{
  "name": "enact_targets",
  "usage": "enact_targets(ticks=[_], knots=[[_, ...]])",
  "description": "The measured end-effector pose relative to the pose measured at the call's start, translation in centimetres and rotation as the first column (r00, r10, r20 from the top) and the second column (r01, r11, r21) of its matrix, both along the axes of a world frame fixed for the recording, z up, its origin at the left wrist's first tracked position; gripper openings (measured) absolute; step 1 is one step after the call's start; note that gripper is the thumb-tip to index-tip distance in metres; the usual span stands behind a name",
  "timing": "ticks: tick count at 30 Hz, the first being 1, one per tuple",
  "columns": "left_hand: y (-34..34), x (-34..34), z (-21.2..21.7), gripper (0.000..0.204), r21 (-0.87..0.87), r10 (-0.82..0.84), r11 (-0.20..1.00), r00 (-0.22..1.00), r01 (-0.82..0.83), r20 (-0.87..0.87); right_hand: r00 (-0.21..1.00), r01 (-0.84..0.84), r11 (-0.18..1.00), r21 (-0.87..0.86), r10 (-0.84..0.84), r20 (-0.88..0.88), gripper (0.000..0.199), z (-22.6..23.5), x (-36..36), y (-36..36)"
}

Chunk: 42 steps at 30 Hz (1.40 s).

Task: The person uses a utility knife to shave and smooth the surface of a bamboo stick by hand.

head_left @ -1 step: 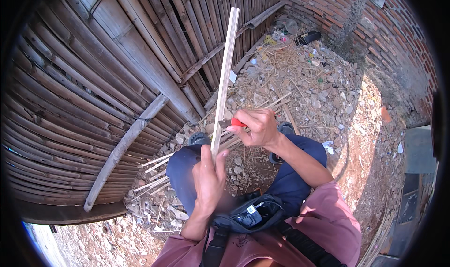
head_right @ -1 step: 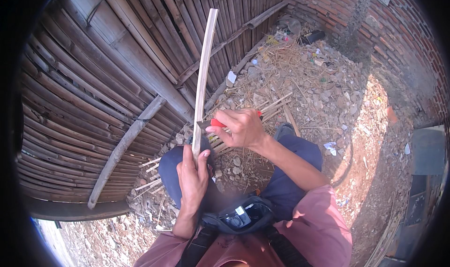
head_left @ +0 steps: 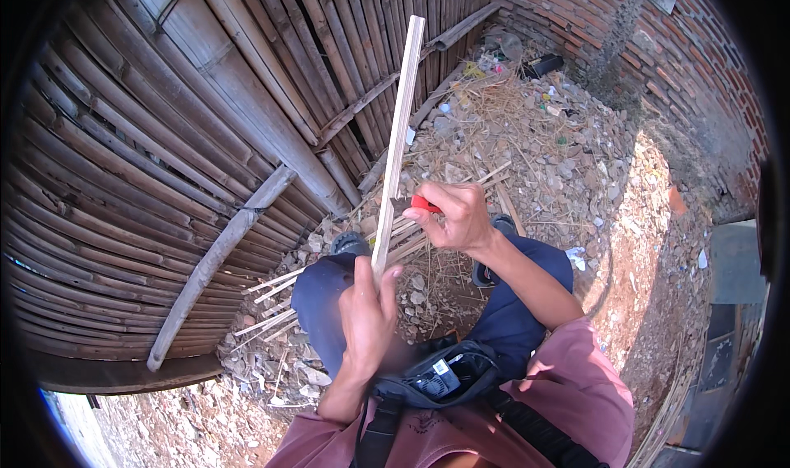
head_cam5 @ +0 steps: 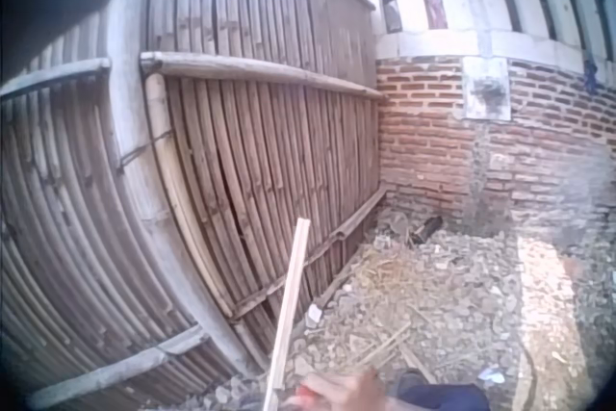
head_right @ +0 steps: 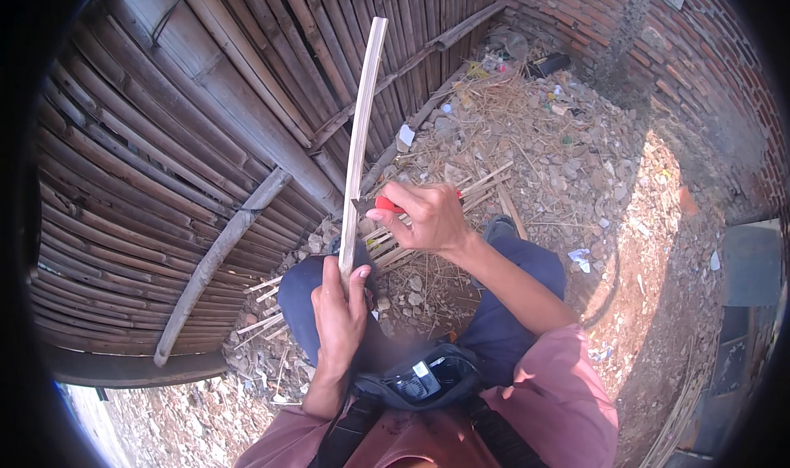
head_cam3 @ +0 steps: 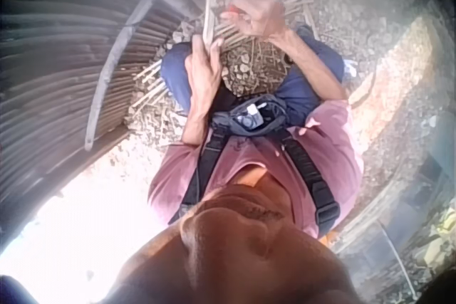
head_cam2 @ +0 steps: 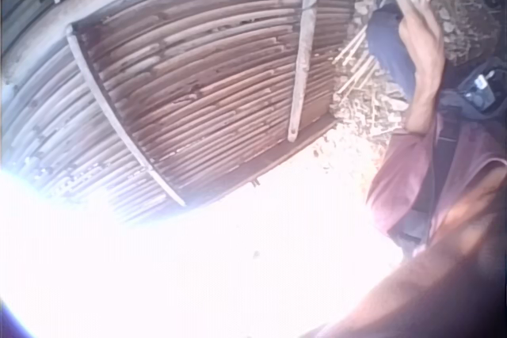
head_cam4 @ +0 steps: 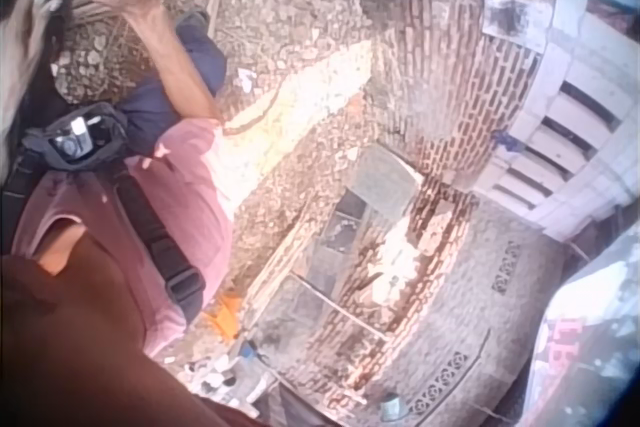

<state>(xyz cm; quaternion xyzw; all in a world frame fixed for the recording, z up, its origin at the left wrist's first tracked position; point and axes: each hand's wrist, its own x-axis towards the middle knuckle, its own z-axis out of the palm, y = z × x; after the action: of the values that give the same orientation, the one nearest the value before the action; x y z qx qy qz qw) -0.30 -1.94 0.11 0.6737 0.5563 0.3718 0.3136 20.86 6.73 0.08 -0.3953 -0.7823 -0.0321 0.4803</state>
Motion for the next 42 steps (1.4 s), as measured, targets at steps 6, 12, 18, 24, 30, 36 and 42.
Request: enact_targets(ticks=[6,12,18,24,30,36,42], knots=[[-1.6,-0.1,-0.2,0.027,-0.044,-0.058,0.997,0.998,0.057,-0.026,0.983,0.152,0.983,-0.105,-0.162,-0.087,0.037,1.3,2.8,1.5],[-1.0,-0.3,-0.4,0.027,-0.079,-0.054,0.995,0.998,0.056,0.034,0.999,-0.023,0.992,-0.121,0.017,-0.048,0.03,0.3,1.7,0.4],[-0.5,-0.3,-0.4,0.025,-0.046,-0.053,0.997,0.998,0.054,0.019,0.996,-0.089,0.992,-0.089,0.09,0.01,0.037,0.2,0.2,-0.5],[-0.7,-0.1,-0.3,0.025,-0.057,-0.047,0.997,0.996,0.051,0.076,0.996,-0.073,0.995,-0.072,0.076,0.044,0.039,0.3,0.3,-0.2],[-1.0,-0.5,-0.1,0.027,-0.078,-0.05,0.995,0.998,0.054,0.045,0.996,-0.067,0.997,-0.045,0.07,0.048,0.04,0.2,0.1,-0.2],[-1.2,-0.8,-0.2,0.029,-0.055,-0.06,0.997,0.998,0.062,0.029,0.997,-0.065,0.997,-0.039,0.066,0.032,0.04,0.4,0.1,0.2],[-1.6,-1.1,0.1,0.029,-0.052,-0.07,0.996,0.998,0.07,0.009,0.998,-0.05,0.998,-0.037,0.051,0.023,0.04,0.3,0.5,0.7]])
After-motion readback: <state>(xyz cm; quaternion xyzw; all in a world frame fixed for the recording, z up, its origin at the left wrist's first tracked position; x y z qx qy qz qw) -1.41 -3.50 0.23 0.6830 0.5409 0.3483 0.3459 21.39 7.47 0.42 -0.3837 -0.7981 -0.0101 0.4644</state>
